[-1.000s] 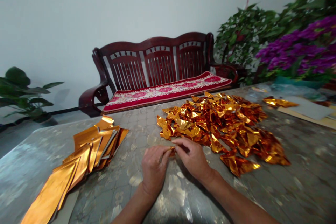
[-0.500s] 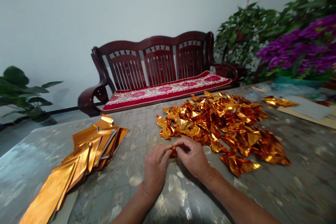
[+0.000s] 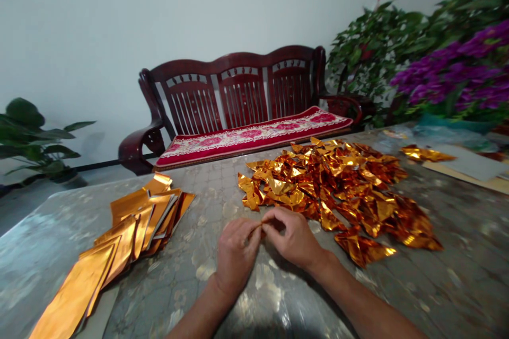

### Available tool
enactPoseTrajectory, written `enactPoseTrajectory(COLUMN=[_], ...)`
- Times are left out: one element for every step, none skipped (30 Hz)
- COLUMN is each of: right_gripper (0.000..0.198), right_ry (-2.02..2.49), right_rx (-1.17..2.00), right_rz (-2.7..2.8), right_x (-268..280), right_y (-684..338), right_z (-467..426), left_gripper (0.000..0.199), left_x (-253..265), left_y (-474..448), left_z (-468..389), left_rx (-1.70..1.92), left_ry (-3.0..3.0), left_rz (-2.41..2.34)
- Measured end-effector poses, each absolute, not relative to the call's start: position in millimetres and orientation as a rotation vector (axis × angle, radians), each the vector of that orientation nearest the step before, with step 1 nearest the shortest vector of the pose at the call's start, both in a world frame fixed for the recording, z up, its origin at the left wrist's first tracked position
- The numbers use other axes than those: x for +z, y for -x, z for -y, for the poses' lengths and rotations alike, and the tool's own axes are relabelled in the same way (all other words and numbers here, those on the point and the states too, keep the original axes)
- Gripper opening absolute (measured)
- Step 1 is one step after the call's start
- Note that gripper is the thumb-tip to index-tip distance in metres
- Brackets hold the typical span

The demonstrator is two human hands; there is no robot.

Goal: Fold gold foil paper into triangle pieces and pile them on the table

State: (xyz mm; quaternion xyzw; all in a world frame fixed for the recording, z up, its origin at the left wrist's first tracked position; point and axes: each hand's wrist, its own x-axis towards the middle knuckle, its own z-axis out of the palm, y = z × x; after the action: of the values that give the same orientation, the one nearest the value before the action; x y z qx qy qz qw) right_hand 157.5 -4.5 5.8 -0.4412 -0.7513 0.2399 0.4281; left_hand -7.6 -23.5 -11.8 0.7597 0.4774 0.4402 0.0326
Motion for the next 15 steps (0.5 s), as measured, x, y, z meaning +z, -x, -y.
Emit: enactPoseTrajectory(right_gripper=[0.011,0.012,0.012,0.013,0.014,0.014,0.014,0.014,0.015,0.015,0.016,0.016,0.017,0.017,0.017], right_ry=[1.109,1.118,1.127,1.135,1.144,1.152,1.162,1.171,1.181,1.19,1.196,1.201,1.203,1.203,1.202], right_rx=[0.552,0.498,0.443,0.39,0.341,0.3,0.268,0.247,0.236,0.234,0.239,0.248,0.261,0.277,0.299], right_rz=[1.929,1.981,2.03,2.077,2.12,2.155,2.18,2.197,2.209,2.219,2.226,2.232,2.235,2.234,2.228], right_x=[8,11,12,14,15,15,15,16,16,16,17,17,18,19,21], right_y=[-159,-160,-162,-163,-164,-164,-165,-166,-166,-166,-166,-166,-166,-166,-166], right_z=[5,5,5,5,5,5,4,4,4,4,3,3,3,3,3], left_gripper=[0.013,0.013,0.012,0.012,0.012,0.012,0.011,0.011,0.012,0.012,0.012,0.013,0.014,0.015,0.015], left_x=[-11,-9,-8,-7,-6,-5,-5,-4,-4,-4,-4,-4,-4,-3,-3], left_y=[8,8,8,8,8,8,8,8,8,9,9,9,9,9,9], left_z=[24,25,26,26,27,28,28,28,28,28,28,28,28,28,28], left_rx=[1.337,1.314,1.293,1.276,1.263,1.251,1.24,1.23,1.223,1.221,1.223,1.226,1.228,1.229,1.227], left_ry=[-2.373,-2.409,-2.442,-2.471,-2.494,-2.508,-2.514,-2.513,-2.509,-2.502,-2.496,-2.49,-2.486,-2.483,-2.479], left_rz=[-1.49,-1.512,-1.536,-1.559,-1.577,-1.589,-1.594,-1.594,-1.589,-1.582,-1.574,-1.568,-1.561,-1.554,-1.55])
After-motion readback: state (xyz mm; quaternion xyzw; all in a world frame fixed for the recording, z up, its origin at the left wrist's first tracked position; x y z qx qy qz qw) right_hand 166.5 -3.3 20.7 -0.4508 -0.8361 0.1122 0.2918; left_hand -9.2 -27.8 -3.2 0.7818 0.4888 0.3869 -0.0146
